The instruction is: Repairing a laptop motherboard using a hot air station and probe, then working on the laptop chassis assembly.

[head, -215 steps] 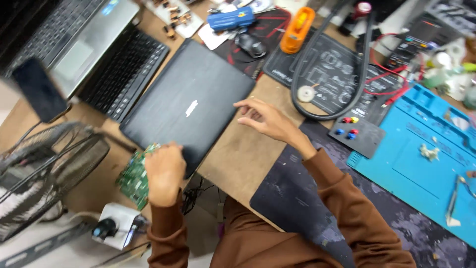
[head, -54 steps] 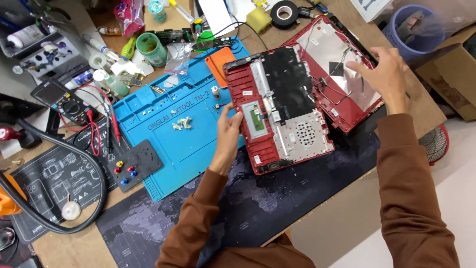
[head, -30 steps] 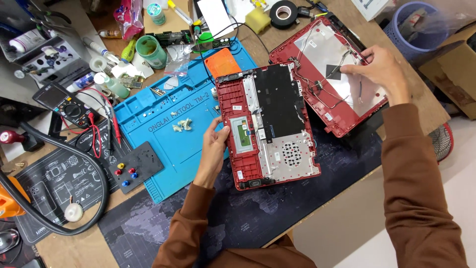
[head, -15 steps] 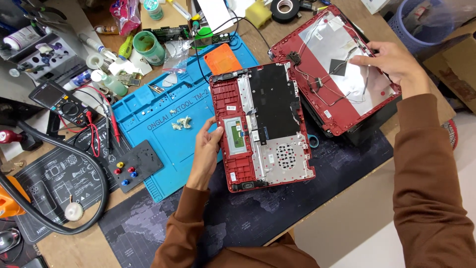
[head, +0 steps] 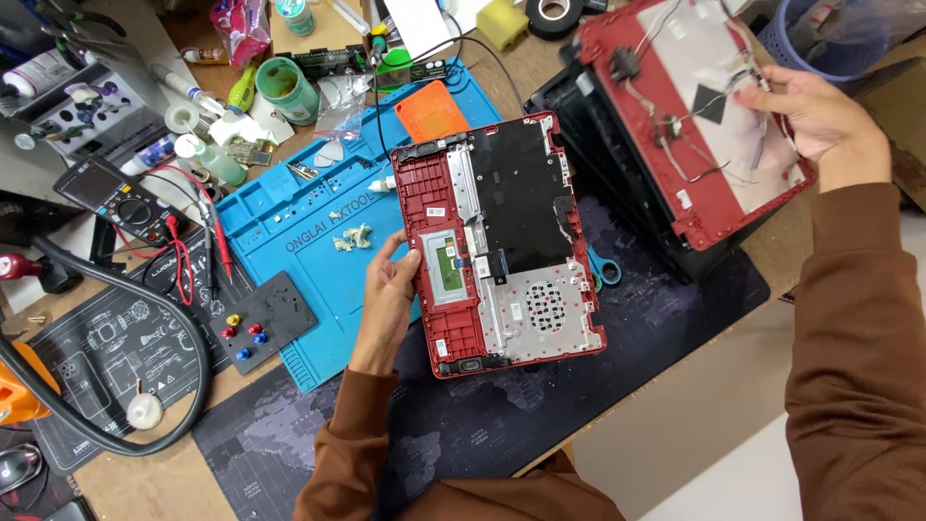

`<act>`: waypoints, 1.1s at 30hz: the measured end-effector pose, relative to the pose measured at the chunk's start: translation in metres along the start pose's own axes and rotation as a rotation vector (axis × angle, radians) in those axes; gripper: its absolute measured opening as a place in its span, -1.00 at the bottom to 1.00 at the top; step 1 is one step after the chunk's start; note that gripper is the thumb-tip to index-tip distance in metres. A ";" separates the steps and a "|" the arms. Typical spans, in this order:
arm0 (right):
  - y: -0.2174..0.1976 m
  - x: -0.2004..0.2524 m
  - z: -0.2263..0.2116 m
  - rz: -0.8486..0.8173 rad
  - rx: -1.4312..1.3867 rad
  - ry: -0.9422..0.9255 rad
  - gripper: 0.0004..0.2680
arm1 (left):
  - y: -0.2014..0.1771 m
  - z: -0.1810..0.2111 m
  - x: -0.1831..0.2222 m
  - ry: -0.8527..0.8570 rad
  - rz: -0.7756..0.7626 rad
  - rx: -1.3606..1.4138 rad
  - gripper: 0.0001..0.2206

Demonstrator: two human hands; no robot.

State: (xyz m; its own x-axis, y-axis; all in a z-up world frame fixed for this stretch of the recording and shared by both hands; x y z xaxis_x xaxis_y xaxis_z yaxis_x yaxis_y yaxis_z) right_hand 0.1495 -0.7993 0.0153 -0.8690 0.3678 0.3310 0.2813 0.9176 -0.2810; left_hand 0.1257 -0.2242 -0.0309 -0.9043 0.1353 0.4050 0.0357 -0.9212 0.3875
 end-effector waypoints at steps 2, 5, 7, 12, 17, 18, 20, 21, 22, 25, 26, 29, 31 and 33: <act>-0.022 -0.007 0.006 -0.002 -0.029 -0.018 -0.71 | 0.007 0.001 0.000 0.009 -0.025 -0.004 -0.56; -0.037 -0.002 -0.005 0.033 -0.028 -0.040 -0.75 | 0.020 0.001 0.000 0.014 -0.064 -0.018 -0.63; -0.056 -0.006 -0.005 0.076 0.005 -0.042 -0.75 | 0.034 0.001 -0.001 0.008 -0.082 -0.027 -0.64; -0.084 -0.018 0.001 0.052 -0.034 -0.041 -0.86 | 0.077 0.003 -0.002 0.022 -0.179 -0.125 -0.71; -0.073 -0.019 -0.007 0.095 0.068 -0.045 -0.84 | 0.119 -0.030 -0.026 0.024 -0.200 -0.042 -0.85; -0.071 -0.019 -0.008 0.102 0.084 -0.006 -0.88 | 0.129 -0.032 -0.029 0.008 -0.198 -0.038 -0.87; -0.073 -0.021 -0.002 0.102 0.138 0.002 -0.89 | 0.142 -0.042 -0.040 0.003 -0.175 -0.038 -0.87; -0.074 -0.022 0.001 0.098 0.192 0.010 -0.87 | 0.148 -0.047 -0.045 -0.001 -0.150 -0.037 -0.87; -0.071 -0.017 -0.002 0.098 0.192 0.011 -0.87 | 0.154 -0.050 -0.047 -0.003 -0.149 -0.037 -0.87; -0.060 -0.006 -0.012 0.108 0.151 0.126 -0.88 | 0.171 -0.058 -0.055 -0.009 -0.144 -0.011 -0.88; -0.057 -0.003 -0.016 0.107 0.169 0.127 -0.86 | 0.177 -0.063 -0.059 -0.011 -0.135 0.002 -0.89; -0.055 -0.001 -0.020 0.096 0.163 0.073 -0.86 | 0.194 -0.070 -0.065 -0.016 -0.121 0.013 -0.91; -0.054 -0.005 -0.019 0.089 0.139 0.018 -0.88 | 0.204 -0.069 -0.066 -0.018 -0.118 0.012 -0.90; -0.055 -0.010 -0.014 0.073 0.106 0.007 -0.88 | 0.211 -0.065 -0.063 -0.040 -0.072 -0.084 -0.87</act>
State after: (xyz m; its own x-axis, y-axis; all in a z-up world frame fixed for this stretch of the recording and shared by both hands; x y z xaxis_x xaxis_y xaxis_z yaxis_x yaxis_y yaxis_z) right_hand 0.1482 -0.8513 0.0402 -0.8445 0.4348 0.3126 0.2988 0.8671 -0.3986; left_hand 0.1625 -0.4508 -0.0283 -0.8855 0.2148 0.4120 -0.0660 -0.9358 0.3462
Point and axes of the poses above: each hand's wrist, its own x-axis away from the middle knuckle, its own y-axis out of the palm, z = x × y, the point moved 2 cm from there along -x, towards the middle knuckle, and after that the axes turned 9 degrees about z, right-handed, at the moved point
